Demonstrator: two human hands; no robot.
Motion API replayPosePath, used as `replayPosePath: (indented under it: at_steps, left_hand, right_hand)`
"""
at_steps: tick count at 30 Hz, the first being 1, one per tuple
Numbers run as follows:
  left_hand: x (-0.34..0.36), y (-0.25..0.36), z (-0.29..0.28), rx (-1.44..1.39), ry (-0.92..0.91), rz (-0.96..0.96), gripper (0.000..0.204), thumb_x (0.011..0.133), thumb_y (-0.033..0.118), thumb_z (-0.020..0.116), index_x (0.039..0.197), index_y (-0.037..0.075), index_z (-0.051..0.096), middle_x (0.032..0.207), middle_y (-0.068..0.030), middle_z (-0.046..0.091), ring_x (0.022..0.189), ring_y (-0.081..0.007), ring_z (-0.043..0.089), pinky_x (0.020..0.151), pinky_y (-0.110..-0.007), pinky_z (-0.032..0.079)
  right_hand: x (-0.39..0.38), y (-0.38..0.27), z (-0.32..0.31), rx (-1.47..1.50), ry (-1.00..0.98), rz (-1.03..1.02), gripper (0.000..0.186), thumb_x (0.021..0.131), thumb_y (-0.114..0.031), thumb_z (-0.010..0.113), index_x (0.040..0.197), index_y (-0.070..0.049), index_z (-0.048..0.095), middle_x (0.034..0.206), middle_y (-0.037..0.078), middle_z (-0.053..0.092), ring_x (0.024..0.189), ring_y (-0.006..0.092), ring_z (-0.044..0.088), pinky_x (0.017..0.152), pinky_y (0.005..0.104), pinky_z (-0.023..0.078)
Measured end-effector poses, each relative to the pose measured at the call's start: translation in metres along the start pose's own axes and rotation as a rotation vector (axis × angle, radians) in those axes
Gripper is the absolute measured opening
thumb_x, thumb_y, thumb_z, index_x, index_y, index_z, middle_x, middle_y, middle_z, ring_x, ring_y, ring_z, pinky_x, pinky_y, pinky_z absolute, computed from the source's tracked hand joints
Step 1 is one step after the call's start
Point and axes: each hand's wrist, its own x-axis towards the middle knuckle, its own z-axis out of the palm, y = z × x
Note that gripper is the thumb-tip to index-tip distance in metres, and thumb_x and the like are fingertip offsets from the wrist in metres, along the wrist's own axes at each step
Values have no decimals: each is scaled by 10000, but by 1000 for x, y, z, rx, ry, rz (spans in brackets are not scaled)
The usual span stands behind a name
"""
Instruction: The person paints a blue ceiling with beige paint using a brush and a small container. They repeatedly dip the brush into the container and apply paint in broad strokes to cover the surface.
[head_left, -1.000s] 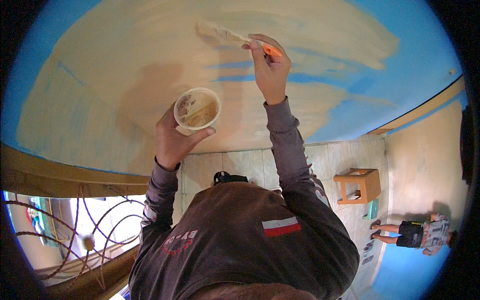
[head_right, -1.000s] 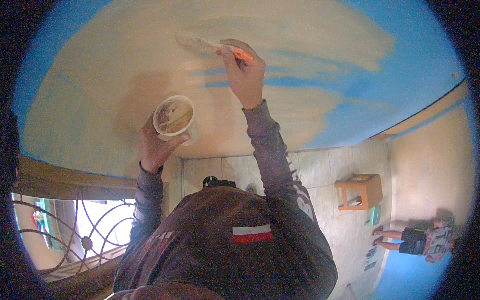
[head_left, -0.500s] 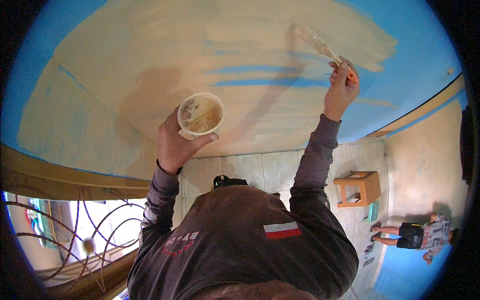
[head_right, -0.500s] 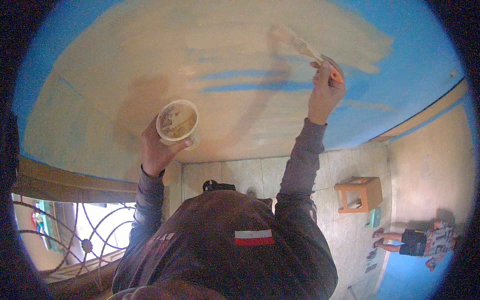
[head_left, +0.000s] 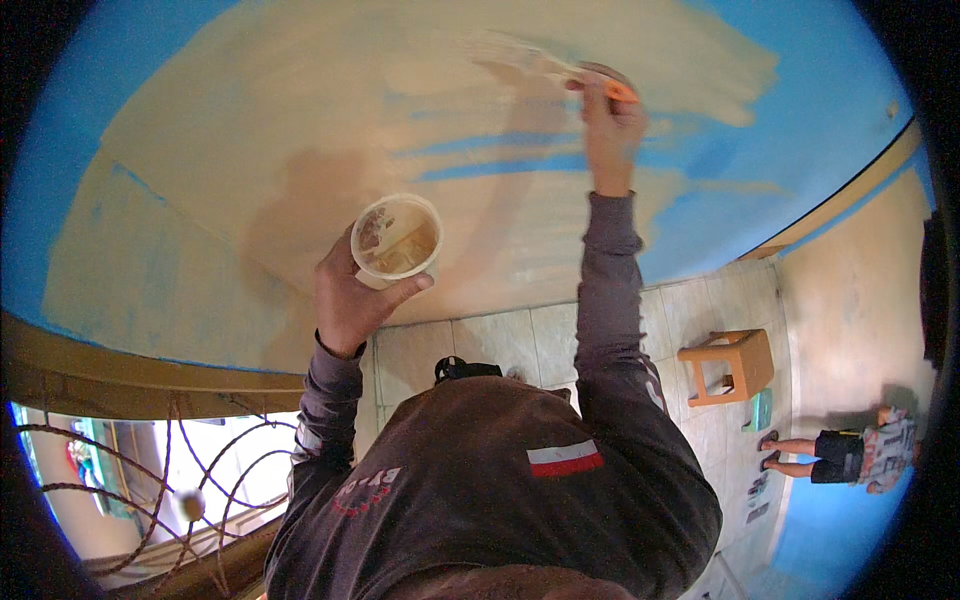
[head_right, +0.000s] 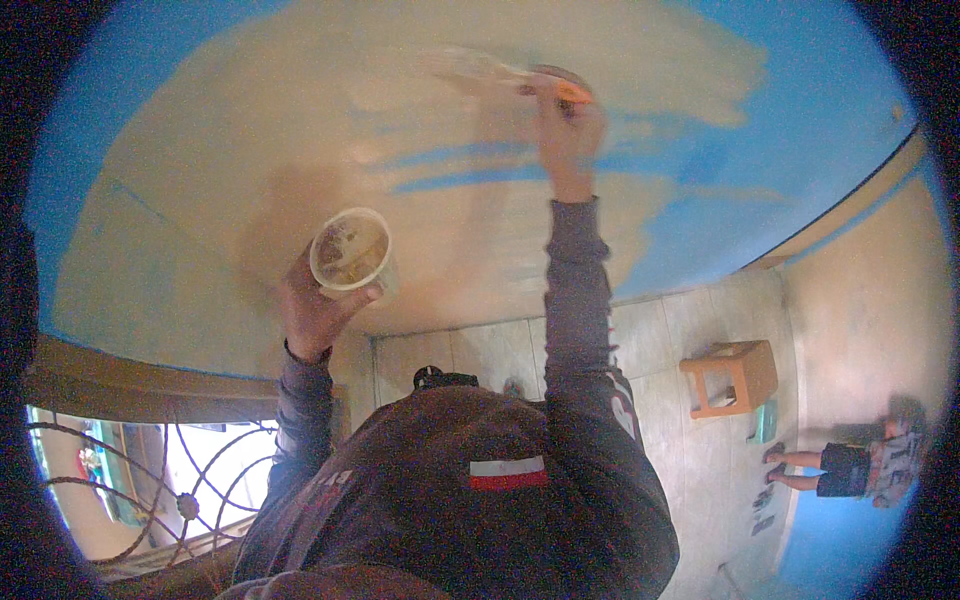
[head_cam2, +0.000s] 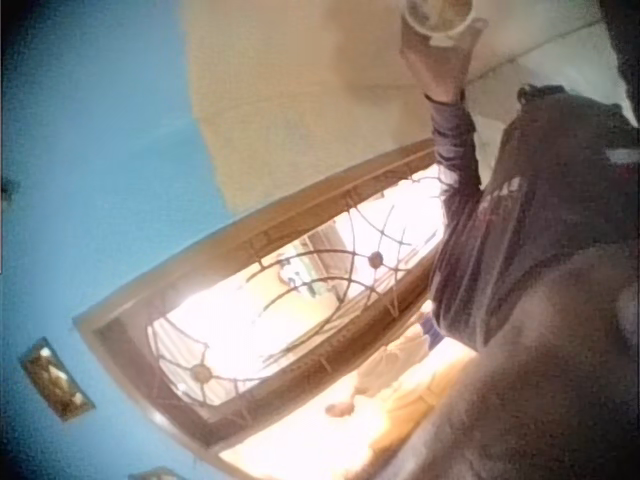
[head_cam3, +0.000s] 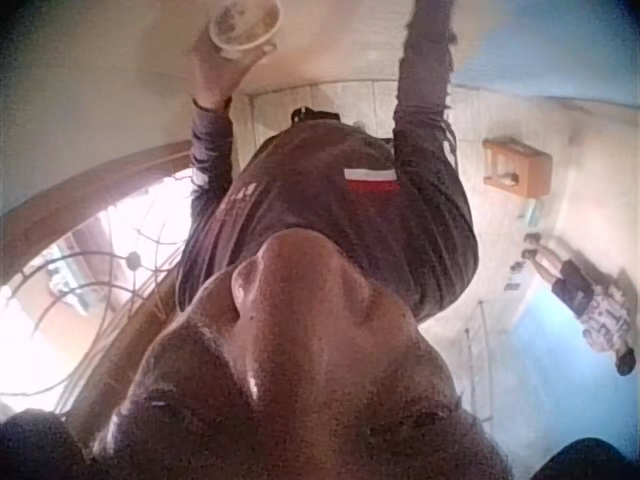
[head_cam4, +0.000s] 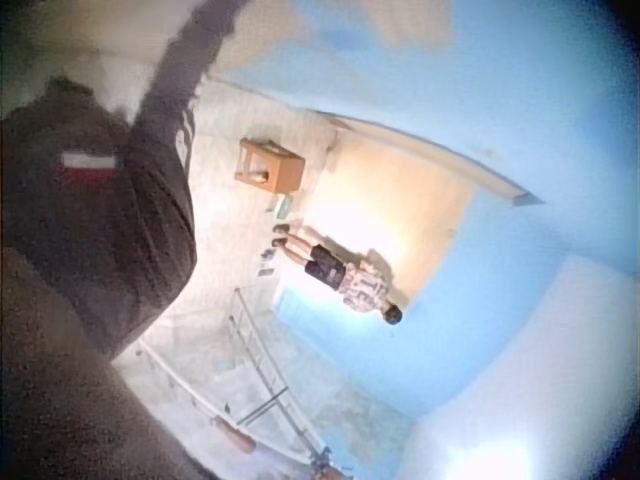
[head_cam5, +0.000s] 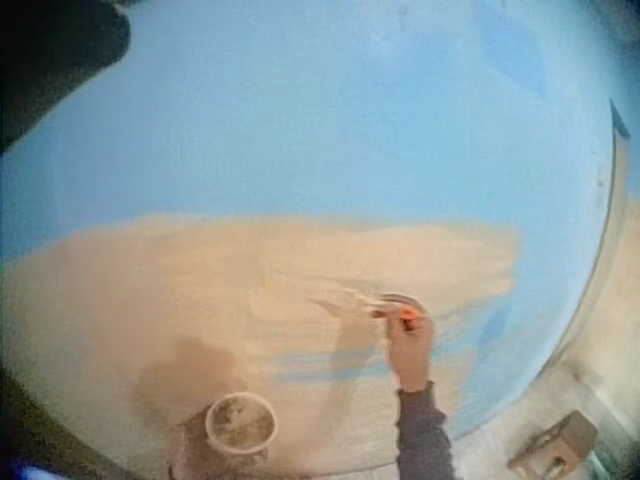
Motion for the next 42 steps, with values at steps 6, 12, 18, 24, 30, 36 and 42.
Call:
replayPosePath:
  at_steps: [6,12,18,24,30,36,42]
  left_hand:
    - [0,-2,2,-41,-30,20,792,608,290,956,1232,-42,600,1123,-173,701,1043,-232,688,897,-362,554]
    - [0,1,5,-1,-36,32,787,607,286,958,1225,-46,600,1122,-173,697,1043,-230,685,895,-362,557]
    - [4,6,4,-40,-40,28,800,601,304,960,1223,-47,599,1125,-173,693,1050,-229,681,901,-366,554]
    - [4,2,3,-29,-32,31,819,598,308,960,1238,-48,594,1137,-175,690,1067,-232,675,924,-371,546]
    - [2,4,4,-10,-37,36,838,592,339,960,1241,-47,596,1145,-183,690,1072,-252,680,925,-383,544]
    - [-2,6,7,3,-46,62,858,573,363,962,1233,-46,598,1145,-186,690,1074,-269,681,927,-392,544]
    - [-10,4,3,9,-46,50,895,564,365,964,1254,-53,577,1148,-196,685,1084,-280,676,933,-394,540]
  right_hand:
    - [10,-4,-109,-11,182,-5,227,984,-212,630,1105,-33,697,852,21,717,596,10,431,516,185,335]
    - [-4,-18,-86,94,177,11,234,991,-181,623,1111,12,678,817,71,692,624,33,478,511,187,326]
    - [-6,-4,-47,52,73,39,215,987,-217,627,1095,-46,696,830,23,712,620,28,469,527,187,353]
    - [7,16,-119,-39,165,42,242,995,-232,612,1100,-27,688,862,32,709,627,31,473,524,188,349]
    - [6,2,-131,109,202,72,234,1001,-189,602,1119,4,662,883,79,702,629,37,479,528,178,365]
    - [-27,3,-37,38,-134,113,198,985,-183,619,1102,-42,694,855,27,715,642,27,498,536,197,385]
    - [-55,5,61,281,-351,79,200,979,-135,624,1120,-7,686,906,58,723,765,89,637,664,211,478]
